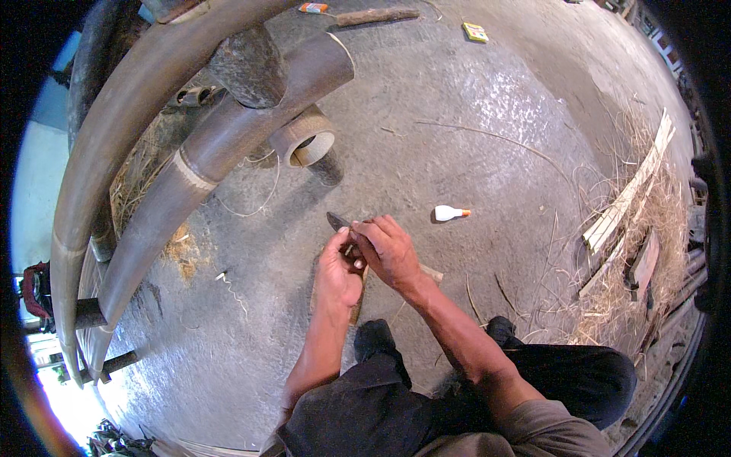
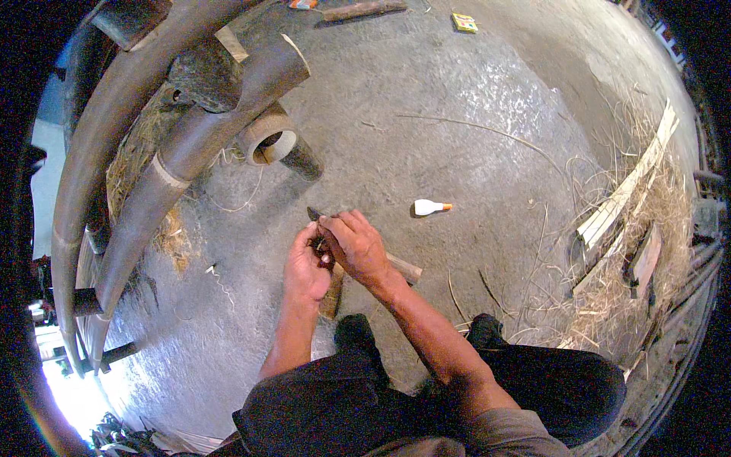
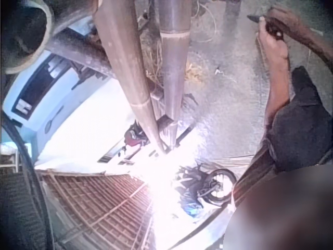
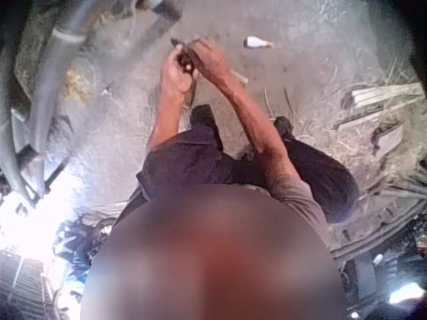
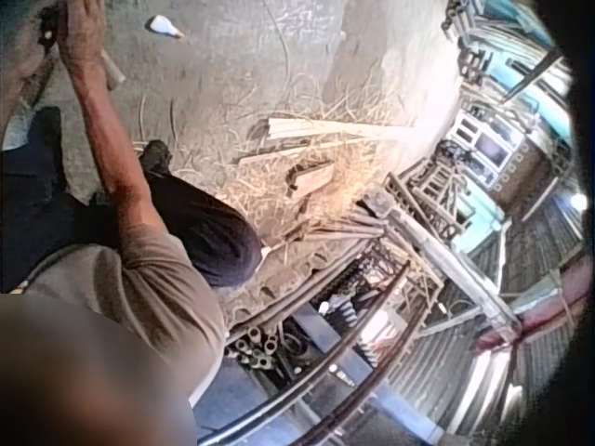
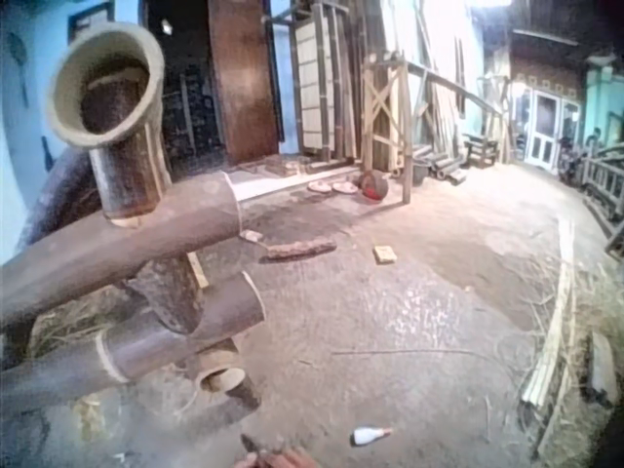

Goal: The person inserts small wooden pegs into holes in a bamboo structure, then applies glue from a bottle into the same holes. The person uses a knife to cut the pegs on a small wooden block and repeatedly inserts and adjusts them.

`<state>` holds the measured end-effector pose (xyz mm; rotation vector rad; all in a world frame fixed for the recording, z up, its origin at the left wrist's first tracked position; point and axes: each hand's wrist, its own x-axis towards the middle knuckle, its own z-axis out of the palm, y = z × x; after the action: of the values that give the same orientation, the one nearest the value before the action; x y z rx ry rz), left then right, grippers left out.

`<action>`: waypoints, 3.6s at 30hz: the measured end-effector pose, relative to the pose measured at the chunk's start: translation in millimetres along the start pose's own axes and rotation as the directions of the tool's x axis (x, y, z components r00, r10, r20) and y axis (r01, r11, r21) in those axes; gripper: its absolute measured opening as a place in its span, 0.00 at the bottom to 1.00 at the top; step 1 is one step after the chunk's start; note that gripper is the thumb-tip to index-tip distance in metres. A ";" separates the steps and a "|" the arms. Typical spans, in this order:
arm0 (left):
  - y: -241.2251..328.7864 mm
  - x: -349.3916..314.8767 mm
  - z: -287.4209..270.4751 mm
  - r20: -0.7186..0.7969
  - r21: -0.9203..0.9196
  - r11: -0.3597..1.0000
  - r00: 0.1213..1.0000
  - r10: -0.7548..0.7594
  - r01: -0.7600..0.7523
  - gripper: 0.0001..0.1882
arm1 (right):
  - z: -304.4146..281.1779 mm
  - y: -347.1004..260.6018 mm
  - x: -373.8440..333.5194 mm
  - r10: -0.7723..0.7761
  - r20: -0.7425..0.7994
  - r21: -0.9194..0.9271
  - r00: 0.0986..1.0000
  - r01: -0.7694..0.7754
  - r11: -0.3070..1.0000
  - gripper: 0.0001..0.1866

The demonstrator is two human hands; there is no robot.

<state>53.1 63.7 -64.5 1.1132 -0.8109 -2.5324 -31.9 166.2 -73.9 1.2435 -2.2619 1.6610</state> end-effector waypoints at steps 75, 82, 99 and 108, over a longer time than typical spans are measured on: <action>-10.8 -43.3 -52.2 -0.280 0.269 0.945 0.923 0.264 -0.188 0.15 | 10.5 -37.2 103.8 0.092 0.133 -0.195 0.987 -0.065 0.979 0.27; -11.6 -41.2 -53.2 -0.280 0.279 0.937 0.916 0.287 -0.208 0.16 | 19.4 -34.9 106.3 0.115 0.107 -0.114 0.988 -0.102 0.988 0.32; -13.9 -39.4 -47.6 -0.286 0.300 0.940 0.925 0.250 -0.162 0.15 | 16.8 -30.7 102.7 0.077 0.173 -0.173 0.982 -0.046 0.984 0.34; -18.0 -35.1 -48.1 -0.282 0.290 0.945 0.931 0.233 -0.149 0.15 | 15.7 -33.4 107.3 0.085 0.218 -0.125 0.972 -0.059 0.990 0.32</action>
<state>112.1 75.1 -80.6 1.3956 -1.1289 -2.0568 -76.5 90.5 -2.1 1.3990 -2.5215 1.4481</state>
